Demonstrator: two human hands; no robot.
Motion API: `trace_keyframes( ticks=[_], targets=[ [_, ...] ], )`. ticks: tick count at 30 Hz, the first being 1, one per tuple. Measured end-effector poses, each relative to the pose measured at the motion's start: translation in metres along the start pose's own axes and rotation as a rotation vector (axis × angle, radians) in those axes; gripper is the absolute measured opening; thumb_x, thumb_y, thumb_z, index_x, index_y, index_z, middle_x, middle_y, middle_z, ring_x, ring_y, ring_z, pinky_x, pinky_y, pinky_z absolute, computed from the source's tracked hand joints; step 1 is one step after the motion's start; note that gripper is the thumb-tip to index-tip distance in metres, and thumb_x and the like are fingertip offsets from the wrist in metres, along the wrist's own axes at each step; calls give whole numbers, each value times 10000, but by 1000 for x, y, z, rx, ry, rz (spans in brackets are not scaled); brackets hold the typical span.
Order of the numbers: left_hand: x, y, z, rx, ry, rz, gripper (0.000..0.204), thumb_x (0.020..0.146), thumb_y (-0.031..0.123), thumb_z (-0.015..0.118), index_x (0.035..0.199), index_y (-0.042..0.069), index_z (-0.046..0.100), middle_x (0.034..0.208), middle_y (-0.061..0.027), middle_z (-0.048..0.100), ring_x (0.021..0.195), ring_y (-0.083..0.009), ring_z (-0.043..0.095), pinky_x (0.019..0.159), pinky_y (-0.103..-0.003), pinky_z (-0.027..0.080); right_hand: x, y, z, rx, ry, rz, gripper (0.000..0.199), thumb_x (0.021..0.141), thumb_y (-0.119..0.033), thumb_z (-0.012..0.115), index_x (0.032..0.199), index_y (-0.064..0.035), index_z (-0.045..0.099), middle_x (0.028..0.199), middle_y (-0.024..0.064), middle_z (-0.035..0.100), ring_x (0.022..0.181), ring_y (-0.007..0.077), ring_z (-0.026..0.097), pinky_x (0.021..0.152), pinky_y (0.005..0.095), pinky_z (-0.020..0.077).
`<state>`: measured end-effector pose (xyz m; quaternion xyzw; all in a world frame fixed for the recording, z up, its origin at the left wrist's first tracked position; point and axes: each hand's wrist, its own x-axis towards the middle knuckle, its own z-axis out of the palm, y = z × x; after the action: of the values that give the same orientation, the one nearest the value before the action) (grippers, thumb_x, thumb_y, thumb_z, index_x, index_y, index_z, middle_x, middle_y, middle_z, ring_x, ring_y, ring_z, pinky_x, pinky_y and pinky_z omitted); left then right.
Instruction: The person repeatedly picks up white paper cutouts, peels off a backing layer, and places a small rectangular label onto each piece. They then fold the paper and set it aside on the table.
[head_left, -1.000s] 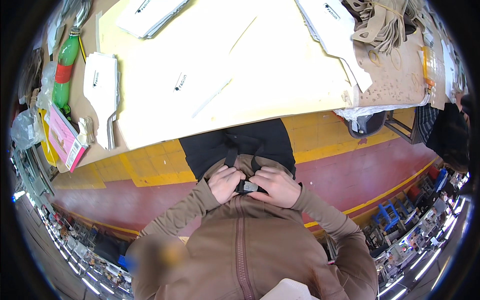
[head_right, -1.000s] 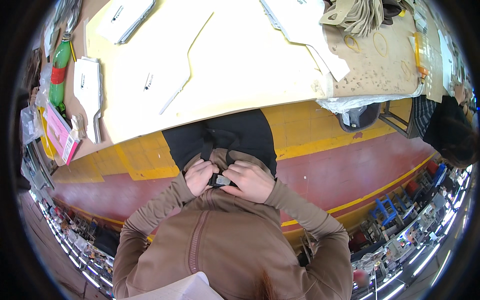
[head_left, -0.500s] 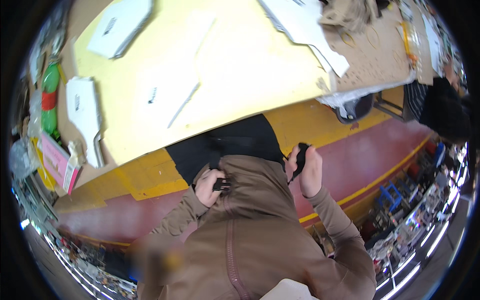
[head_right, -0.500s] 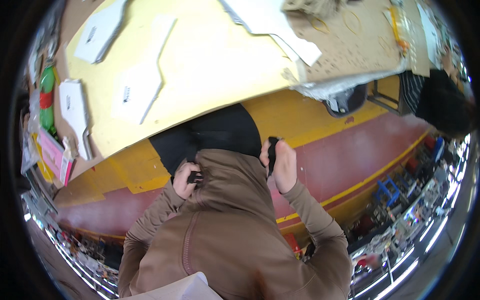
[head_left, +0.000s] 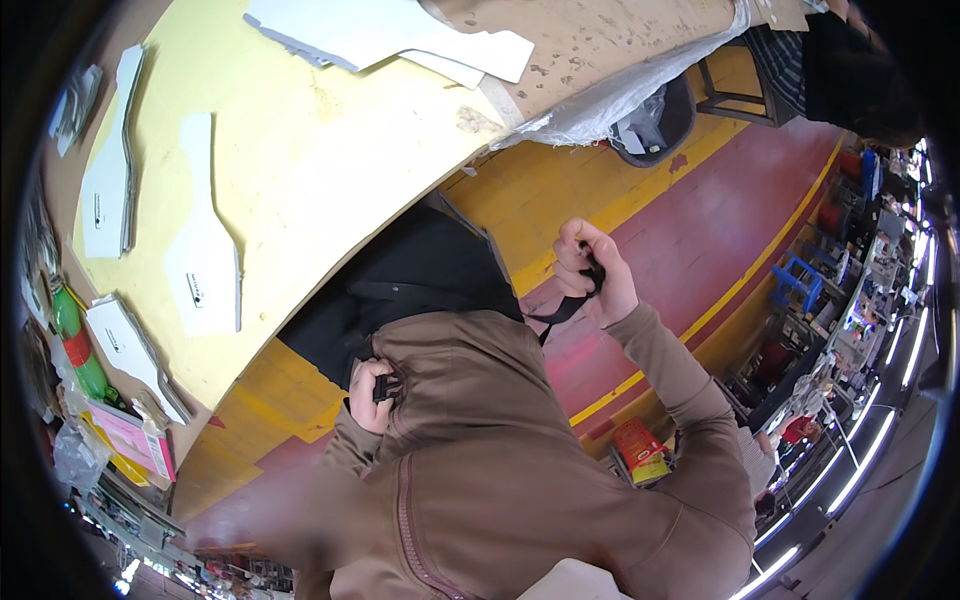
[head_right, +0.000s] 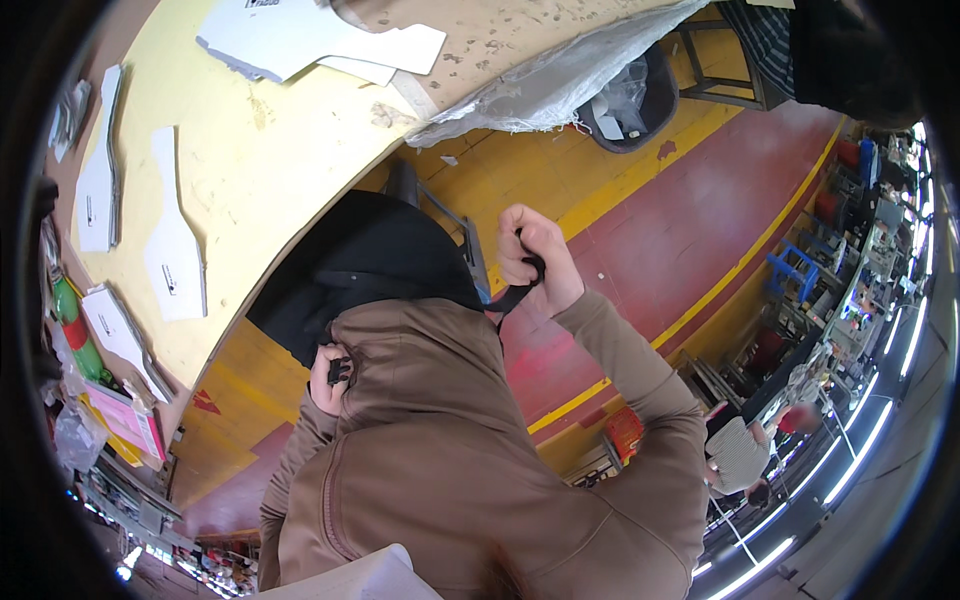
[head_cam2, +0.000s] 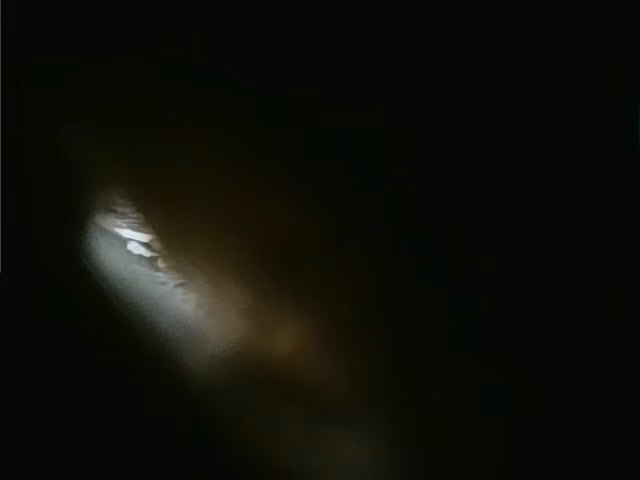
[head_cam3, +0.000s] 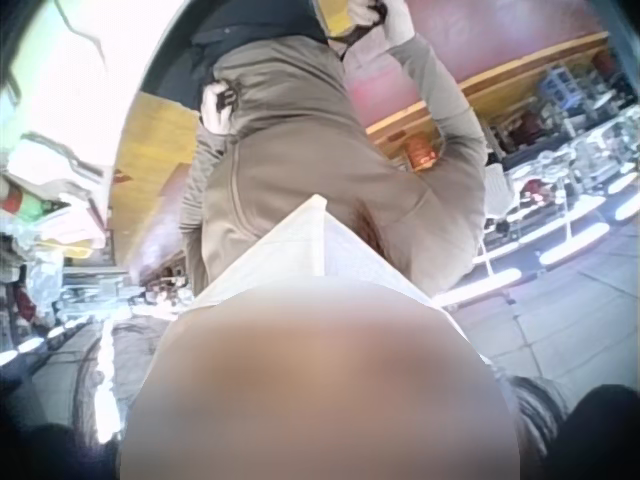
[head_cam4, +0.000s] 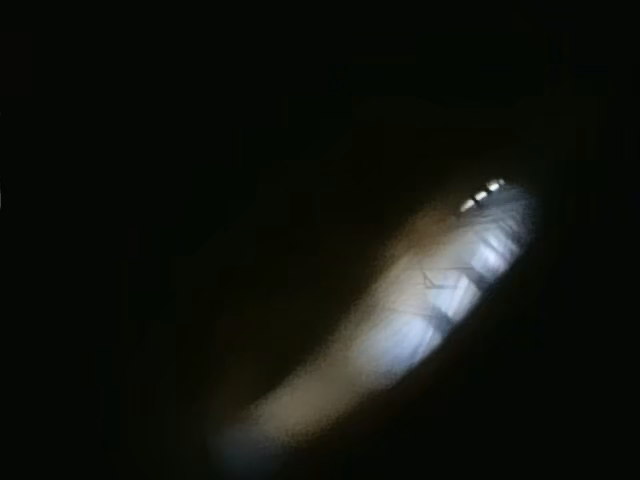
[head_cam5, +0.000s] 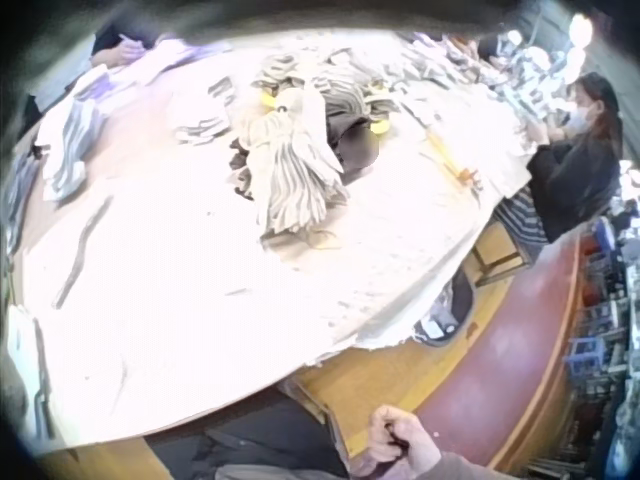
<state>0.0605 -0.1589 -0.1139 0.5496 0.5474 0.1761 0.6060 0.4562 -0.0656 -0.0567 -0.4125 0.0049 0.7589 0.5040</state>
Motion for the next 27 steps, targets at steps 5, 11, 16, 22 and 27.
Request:
trace_keyframes(
  ticks=[5, 11, 16, 22, 27],
  targets=[
    [3, 6, -2, 19, -8, 5, 280, 706, -8, 623, 979, 23, 566, 901, -140, 607, 835, -338, 586, 791, -399, 470, 0, 18, -1, -82, -174, -4, 190, 920, -5, 615, 1051, -76, 497, 804, 3, 433, 558, 63, 386, 467, 231, 264],
    [7, 49, -13, 3, -164, -6, 219, 793, -19, 632, 993, 25, 552, 852, -108, 589, 810, -283, 600, 766, -358, 472, 22, 68, 27, 301, -395, 519, 683, 1024, -701, 297, 929, -51, 486, 736, 3, 361, 459, 83, 323, 435, 234, 261],
    [11, 78, 2, -215, 25, -64, 200, 911, 24, 693, 1066, 30, 567, 814, -58, 570, 778, -135, 611, 706, -256, 465, 48, 102, 57, -105, -249, 943, 657, 1016, -732, 268, 1129, -121, 481, 724, -17, 418, 490, 59, 233, 413, 214, 193],
    [29, 96, 8, -13, -115, -46, 447, 851, 114, 828, 1247, 34, 636, 760, -43, 661, 634, -96, 588, 632, -238, 482, 49, 110, 80, -528, -158, 936, 654, 1019, -723, 282, 1199, -128, 489, 777, 1, 480, 481, 61, 289, 409, 219, 237],
    [30, 89, 20, 191, 26, 236, 424, 804, 133, 851, 1181, 24, 690, 865, -141, 725, 715, -259, 729, 650, -327, 567, 39, 119, 90, -707, -112, 761, 494, 1081, -591, 301, 1161, -159, 529, 733, -23, 501, 526, 51, 404, 447, 213, 303]
  ],
)
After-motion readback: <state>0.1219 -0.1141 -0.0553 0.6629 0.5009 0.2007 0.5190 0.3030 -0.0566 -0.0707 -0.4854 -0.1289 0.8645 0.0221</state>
